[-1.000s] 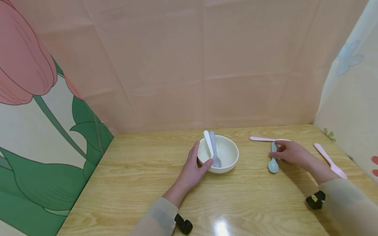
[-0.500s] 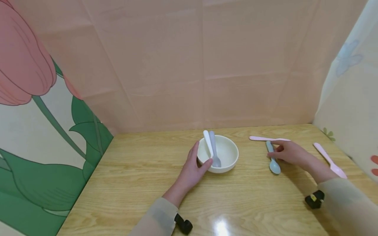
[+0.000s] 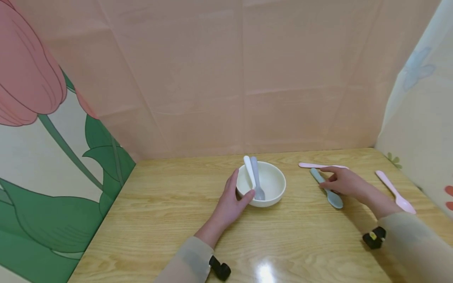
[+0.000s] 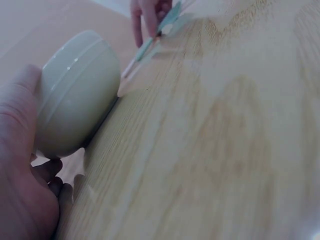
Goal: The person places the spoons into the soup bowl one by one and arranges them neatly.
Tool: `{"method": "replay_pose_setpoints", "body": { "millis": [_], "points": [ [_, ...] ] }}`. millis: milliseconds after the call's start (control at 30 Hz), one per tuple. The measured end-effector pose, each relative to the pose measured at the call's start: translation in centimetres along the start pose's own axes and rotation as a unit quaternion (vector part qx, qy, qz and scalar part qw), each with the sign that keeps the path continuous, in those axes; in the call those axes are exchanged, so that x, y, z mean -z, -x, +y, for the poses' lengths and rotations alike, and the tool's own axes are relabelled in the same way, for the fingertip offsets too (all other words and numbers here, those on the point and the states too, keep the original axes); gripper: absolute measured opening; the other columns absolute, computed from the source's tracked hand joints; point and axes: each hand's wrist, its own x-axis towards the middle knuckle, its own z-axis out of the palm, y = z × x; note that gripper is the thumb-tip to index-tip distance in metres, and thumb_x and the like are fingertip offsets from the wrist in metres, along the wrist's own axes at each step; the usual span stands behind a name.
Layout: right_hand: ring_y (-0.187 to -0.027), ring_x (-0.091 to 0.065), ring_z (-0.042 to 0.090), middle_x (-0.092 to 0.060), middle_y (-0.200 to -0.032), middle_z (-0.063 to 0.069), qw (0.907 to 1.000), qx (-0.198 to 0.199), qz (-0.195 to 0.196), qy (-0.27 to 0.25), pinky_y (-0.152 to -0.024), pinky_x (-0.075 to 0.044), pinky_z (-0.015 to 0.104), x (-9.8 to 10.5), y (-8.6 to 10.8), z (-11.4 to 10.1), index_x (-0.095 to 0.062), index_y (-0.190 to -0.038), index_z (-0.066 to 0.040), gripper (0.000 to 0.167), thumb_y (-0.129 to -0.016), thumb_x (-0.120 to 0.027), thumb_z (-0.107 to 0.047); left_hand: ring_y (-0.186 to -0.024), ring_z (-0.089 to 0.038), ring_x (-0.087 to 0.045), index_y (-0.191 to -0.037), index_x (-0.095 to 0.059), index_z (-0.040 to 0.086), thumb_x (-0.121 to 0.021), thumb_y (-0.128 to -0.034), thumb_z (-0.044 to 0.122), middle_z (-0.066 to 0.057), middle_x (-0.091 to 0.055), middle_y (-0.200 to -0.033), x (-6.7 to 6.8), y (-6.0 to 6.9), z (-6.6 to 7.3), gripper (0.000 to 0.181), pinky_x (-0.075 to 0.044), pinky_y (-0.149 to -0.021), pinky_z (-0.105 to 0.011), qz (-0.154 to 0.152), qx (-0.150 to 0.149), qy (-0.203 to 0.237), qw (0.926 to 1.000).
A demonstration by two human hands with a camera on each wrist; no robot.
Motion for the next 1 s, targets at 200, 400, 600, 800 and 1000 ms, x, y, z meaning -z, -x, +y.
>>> {"method": "replay_pose_setpoints", "body": {
  "millis": [200, 400, 600, 800, 1000],
  "points": [
    [-0.086, -0.067, 0.021, -0.076, -0.104, 0.018, 0.9999, 0.009, 0.003, 0.010, -0.071, -0.056, 0.037, -0.2, -0.2, 0.2, -0.047, -0.153, 0.017, 0.070, -0.103, -0.080, -0.019, -0.162, -0.029, -0.031, -0.179, -0.015, 0.024, -0.069, -0.1062, 0.057, -0.008, -0.025, -0.180, 0.1, 0.0, -0.1, 0.096, -0.029, -0.130, -0.053, -0.003, 0.004, -0.002, 1.0000],
    [-0.086, -0.066, 0.021, -0.076, -0.105, 0.016, 0.9998, 0.020, 0.007, 0.000, -0.070, -0.055, 0.034, -0.6, -0.4, 0.2, -0.048, -0.155, 0.014, 0.066, -0.105, -0.077, -0.017, -0.162, -0.029, -0.032, -0.179, -0.016, 0.023, -0.069, -0.1061, 0.057, -0.008, -0.025, -0.180, 0.1, 0.0, 0.0, 0.096, -0.028, -0.130, -0.053, -0.002, 0.009, -0.002, 1.0000],
    [-0.086, -0.063, 0.020, -0.075, -0.109, 0.014, 0.9995, 0.018, 0.010, -0.026, -0.067, -0.052, 0.030, -0.6, -0.8, -0.7, -0.045, -0.160, 0.010, 0.066, -0.108, -0.073, -0.020, -0.162, -0.029, -0.031, -0.179, -0.016, 0.022, -0.070, -0.1060, 0.056, -0.009, -0.026, -0.180, 0.2, 0.0, 0.0, 0.097, -0.028, -0.130, -0.053, 0.000, 0.008, -0.004, 1.0000],
    [-0.078, -0.058, 0.015, -0.069, -0.106, 0.013, 0.9962, 0.015, 0.022, -0.083, -0.065, -0.050, 0.028, -0.9, -1.0, -1.9, -0.040, -0.165, 0.006, 0.066, -0.111, -0.068, -0.019, -0.162, -0.029, -0.031, -0.179, -0.016, 0.023, -0.069, -0.1061, 0.056, -0.009, -0.025, -0.180, 0.2, 0.0, 0.0, 0.097, -0.028, -0.130, -0.053, -0.001, 0.007, -0.004, 1.0000],
    [-0.077, -0.056, 0.013, -0.068, -0.108, 0.016, 0.9900, 0.023, 0.039, -0.133, -0.065, -0.050, 0.028, -1.2, -1.2, -3.2, -0.034, -0.170, 0.002, 0.069, -0.113, -0.067, -0.019, -0.162, -0.029, -0.031, -0.179, -0.015, 0.025, -0.069, -0.1059, 0.058, -0.008, -0.024, -0.181, 0.1, -0.1, -0.1, 0.097, -0.028, -0.130, -0.053, -0.003, 0.010, 0.000, 0.9999]
  ]
}}
